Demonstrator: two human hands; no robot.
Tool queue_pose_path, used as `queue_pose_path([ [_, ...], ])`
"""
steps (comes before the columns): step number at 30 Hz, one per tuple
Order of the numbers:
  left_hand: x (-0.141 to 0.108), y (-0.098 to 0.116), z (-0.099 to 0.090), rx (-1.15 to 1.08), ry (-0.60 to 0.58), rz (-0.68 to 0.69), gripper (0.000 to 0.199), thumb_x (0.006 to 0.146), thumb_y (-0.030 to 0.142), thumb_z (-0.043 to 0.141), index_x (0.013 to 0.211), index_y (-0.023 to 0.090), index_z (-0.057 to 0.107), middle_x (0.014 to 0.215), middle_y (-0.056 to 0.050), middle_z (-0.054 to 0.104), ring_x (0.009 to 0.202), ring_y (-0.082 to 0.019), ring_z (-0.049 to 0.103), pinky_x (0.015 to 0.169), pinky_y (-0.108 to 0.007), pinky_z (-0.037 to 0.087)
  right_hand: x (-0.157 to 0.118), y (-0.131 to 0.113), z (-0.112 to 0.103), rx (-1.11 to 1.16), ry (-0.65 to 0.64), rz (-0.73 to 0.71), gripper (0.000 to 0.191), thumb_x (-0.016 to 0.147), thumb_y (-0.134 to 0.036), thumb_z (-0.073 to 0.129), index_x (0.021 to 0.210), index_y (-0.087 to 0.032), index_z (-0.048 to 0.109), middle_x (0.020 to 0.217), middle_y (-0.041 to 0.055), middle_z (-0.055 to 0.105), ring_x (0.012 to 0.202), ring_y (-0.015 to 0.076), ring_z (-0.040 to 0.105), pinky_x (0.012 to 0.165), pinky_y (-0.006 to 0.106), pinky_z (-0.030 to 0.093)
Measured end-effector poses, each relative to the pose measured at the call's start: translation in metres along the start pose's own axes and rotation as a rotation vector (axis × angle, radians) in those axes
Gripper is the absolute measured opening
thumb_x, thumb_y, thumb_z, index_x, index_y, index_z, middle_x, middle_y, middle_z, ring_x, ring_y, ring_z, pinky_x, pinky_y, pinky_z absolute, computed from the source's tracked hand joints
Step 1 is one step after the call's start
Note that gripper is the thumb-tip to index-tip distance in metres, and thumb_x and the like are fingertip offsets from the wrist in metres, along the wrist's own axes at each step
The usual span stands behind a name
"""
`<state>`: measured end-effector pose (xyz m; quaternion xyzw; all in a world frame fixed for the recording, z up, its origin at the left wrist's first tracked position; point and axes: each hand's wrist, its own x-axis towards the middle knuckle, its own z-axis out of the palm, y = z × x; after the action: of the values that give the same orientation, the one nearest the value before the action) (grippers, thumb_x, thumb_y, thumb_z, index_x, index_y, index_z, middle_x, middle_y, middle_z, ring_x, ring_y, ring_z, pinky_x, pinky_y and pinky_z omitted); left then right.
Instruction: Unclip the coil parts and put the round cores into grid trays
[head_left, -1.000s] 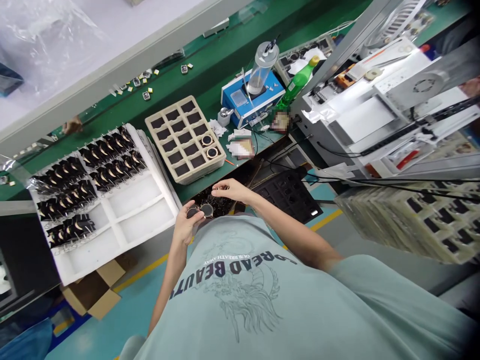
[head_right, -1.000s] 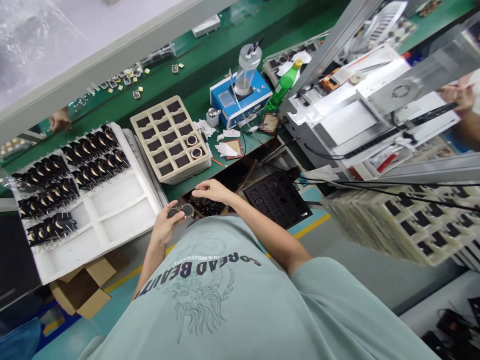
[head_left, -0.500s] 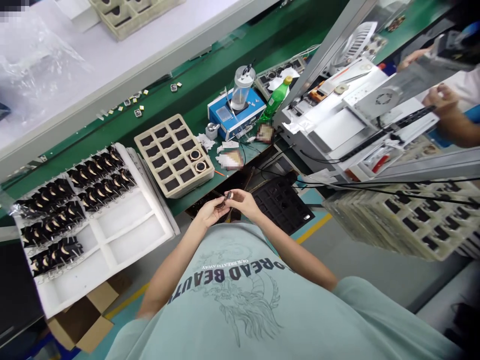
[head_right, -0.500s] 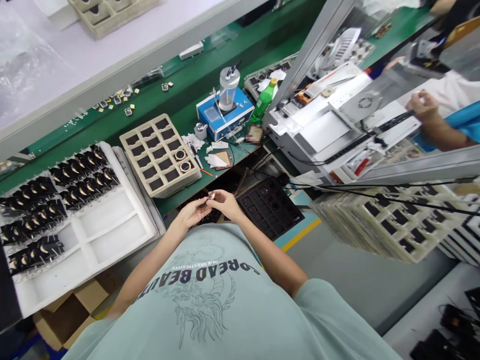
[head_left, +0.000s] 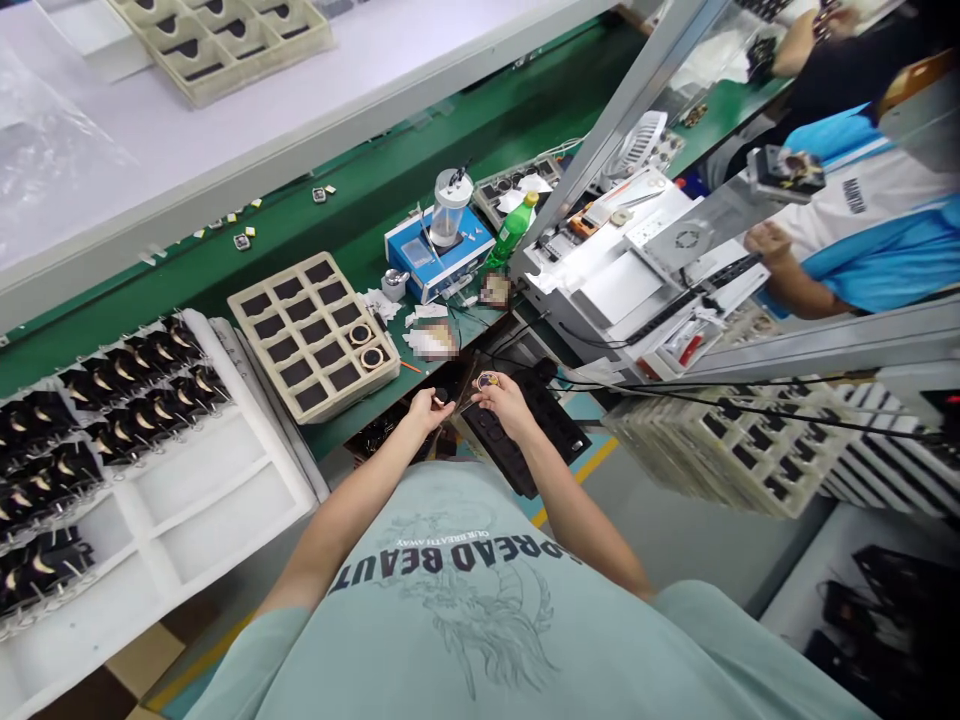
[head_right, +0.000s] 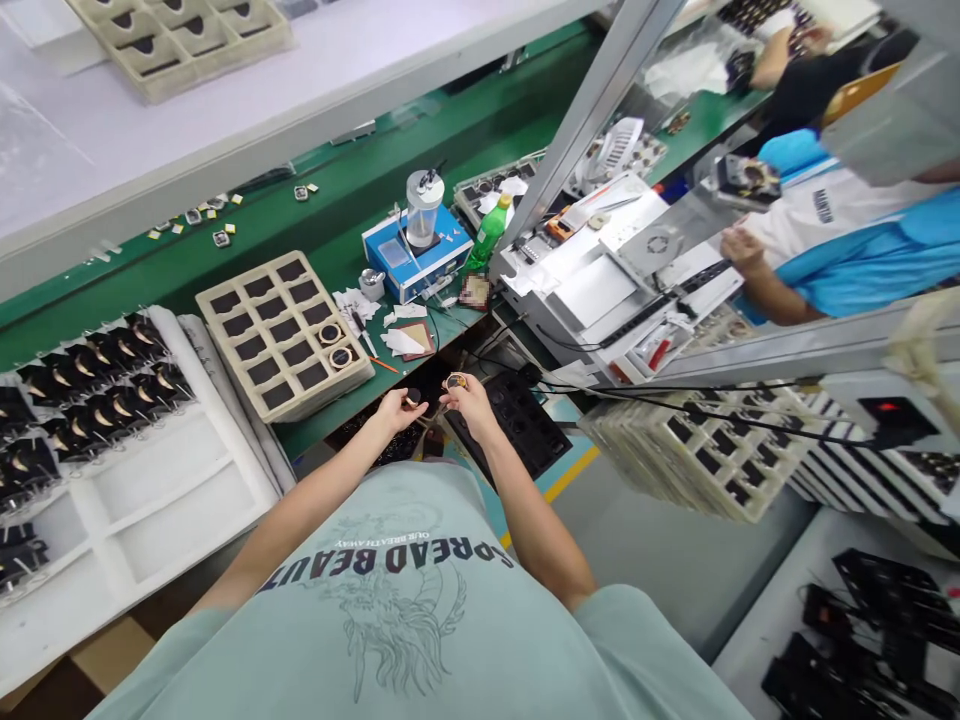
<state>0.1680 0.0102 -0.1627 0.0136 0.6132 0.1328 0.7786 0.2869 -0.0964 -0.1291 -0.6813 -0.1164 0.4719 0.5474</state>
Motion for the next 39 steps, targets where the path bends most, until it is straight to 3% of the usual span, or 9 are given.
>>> queue_pose_path([
  [3,0.002,0.002,-0.001,0.006,-0.017,0.012,0.023,0.093,0.011,0.049,0.072,0.018,0.043,0.061,0.005,0.042,0.05,-0.007,0.039,0.07,-0.028,0.056,0.004,-0.011,0.01,-0.01,-0.076,-0.028,0.045,0.075,-0.055,0.063,0.103,-0.02,0.057,0.102,0.0065,0.069,0.072,0.0138,0.067,0.063,0.025,0.049],
  [6,-0.005,0.006,-0.009,0.028,-0.05,0.029,0.023,0.091,0.015,0.058,0.072,0.018,0.046,0.06,0.004,0.045,0.051,-0.008,0.046,0.065,-0.026,0.054,0.018,-0.034,0.035,-0.254,-0.13,-0.182,0.044,0.085,-0.061,0.052,0.099,-0.021,0.062,0.101,0.0078,0.069,0.086,0.0192,0.066,0.07,0.029,0.052],
  [11,-0.043,0.01,-0.043,0.111,-0.137,0.093,0.021,0.082,0.02,0.075,0.072,0.014,0.057,0.062,-0.002,0.057,0.057,-0.014,0.061,0.054,-0.021,0.048,0.059,-0.076,0.113,-0.642,-0.251,-0.587,0.03,0.089,-0.042,0.055,0.104,-0.022,0.072,0.107,0.0089,0.07,0.102,0.0247,0.061,0.092,0.037,0.049],
  [15,-0.085,0.008,-0.079,0.121,-0.187,0.207,0.025,0.076,0.026,0.082,0.074,0.014,0.06,0.066,-0.003,0.062,0.061,-0.014,0.065,0.054,-0.019,0.047,0.091,-0.088,0.177,-0.752,-0.346,-0.72,0.027,0.088,-0.03,0.058,0.106,-0.018,0.073,0.104,0.0094,0.072,0.094,0.0238,0.063,0.094,0.038,0.047],
  [19,-0.117,0.007,-0.113,0.117,-0.239,0.369,0.023,0.081,0.033,0.078,0.082,0.015,0.063,0.076,-0.006,0.067,0.066,-0.013,0.066,0.061,-0.022,0.052,0.11,-0.087,0.216,-0.936,-0.378,-0.846,0.029,0.09,-0.024,0.053,0.109,-0.015,0.073,0.108,0.0131,0.071,0.098,0.0258,0.064,0.094,0.038,0.047],
  [23,-0.136,0.009,-0.139,0.03,-0.257,0.421,0.021,0.081,0.03,0.077,0.087,0.015,0.063,0.083,-0.008,0.07,0.07,-0.014,0.068,0.065,-0.025,0.055,0.11,-0.082,0.225,-1.097,-0.445,-0.929,0.031,0.092,-0.021,0.05,0.11,-0.013,0.074,0.111,0.0151,0.071,0.103,0.0277,0.064,0.095,0.039,0.048],
  [28,-0.15,0.014,-0.16,-0.113,-0.268,0.449,0.016,0.083,0.024,0.076,0.09,0.013,0.066,0.089,-0.012,0.073,0.081,-0.019,0.072,0.074,-0.029,0.057,0.103,-0.07,0.211,-1.112,-0.498,-0.976,0.033,0.095,-0.026,0.048,0.112,-0.016,0.074,0.119,0.0135,0.071,0.112,0.0282,0.064,0.102,0.041,0.047],
  [36,-0.161,0.024,-0.173,-0.118,-0.201,0.517,0.013,0.081,0.021,0.077,0.089,0.014,0.07,0.09,-0.008,0.073,0.072,-0.01,0.066,0.065,-0.018,0.049,0.102,-0.066,0.216,-1.099,-0.408,-0.986,0.029,0.09,-0.023,0.051,0.104,-0.017,0.076,0.119,0.0125,0.071,0.114,0.0284,0.062,0.104,0.044,0.045],
  [39,-0.166,0.032,-0.171,-0.183,-0.223,0.569,0.015,0.076,0.016,0.079,0.086,0.014,0.068,0.093,-0.009,0.074,0.077,-0.012,0.068,0.072,-0.022,0.053,0.102,-0.069,0.221,-1.113,-0.397,-0.943,0.028,0.085,-0.019,0.056,0.104,-0.014,0.076,0.116,0.0136,0.071,0.109,0.0285,0.063,0.1,0.041,0.047],
])
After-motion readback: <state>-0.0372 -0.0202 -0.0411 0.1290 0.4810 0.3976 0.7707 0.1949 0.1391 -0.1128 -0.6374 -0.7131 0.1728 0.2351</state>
